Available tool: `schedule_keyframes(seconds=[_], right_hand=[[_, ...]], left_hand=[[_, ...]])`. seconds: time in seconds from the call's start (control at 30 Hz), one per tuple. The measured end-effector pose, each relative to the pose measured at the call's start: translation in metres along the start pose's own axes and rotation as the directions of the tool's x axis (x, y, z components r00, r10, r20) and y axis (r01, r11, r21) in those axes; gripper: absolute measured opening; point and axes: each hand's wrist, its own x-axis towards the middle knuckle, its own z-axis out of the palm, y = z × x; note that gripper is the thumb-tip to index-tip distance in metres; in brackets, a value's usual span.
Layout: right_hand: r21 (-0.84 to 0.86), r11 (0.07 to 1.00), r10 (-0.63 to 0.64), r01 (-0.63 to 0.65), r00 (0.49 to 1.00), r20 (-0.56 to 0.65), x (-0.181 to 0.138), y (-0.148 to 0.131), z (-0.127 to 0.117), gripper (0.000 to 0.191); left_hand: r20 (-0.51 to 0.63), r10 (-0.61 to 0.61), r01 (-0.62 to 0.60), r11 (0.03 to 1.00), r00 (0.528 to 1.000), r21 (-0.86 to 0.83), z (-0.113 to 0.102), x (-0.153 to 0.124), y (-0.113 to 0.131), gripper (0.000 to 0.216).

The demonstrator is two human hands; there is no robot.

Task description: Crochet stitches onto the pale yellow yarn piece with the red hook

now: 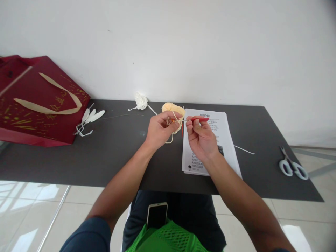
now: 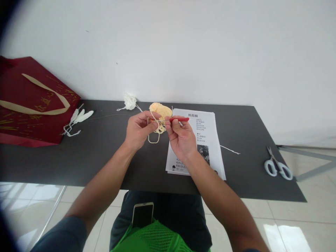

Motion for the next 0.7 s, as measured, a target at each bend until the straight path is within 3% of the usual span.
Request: schedule_keyframes(seconds=[0.27, 0.43, 0.7], right_hand=[[-0.065, 0.995, -0.079, 0.076, 0.996, -0.038, -0.008, 0.016, 0.008, 0.011], [-0.086, 0.986, -0.15, 0.146, 0.988, -0.042, -0.008, 0.024, 0.009, 0.015], [-0.067, 0.982, -0.181, 0.176, 0.981, -0.073, -0.007, 0.026, 0.008, 0.026]], left_hand=[[-0.119, -0.019, 0.023, 0.999, 0.993, 0.033, 0.008, -0.003, -0.004, 0.059], [-0.198, 0.022, -0.007, 0.997, 0.98, 0.074, 0.016, -0.004, -0.008, 0.06], [-0.16, 0.037, -0.021, 0.995, 0.986, 0.102, 0.024, -0.012, -0.019, 0.051]])
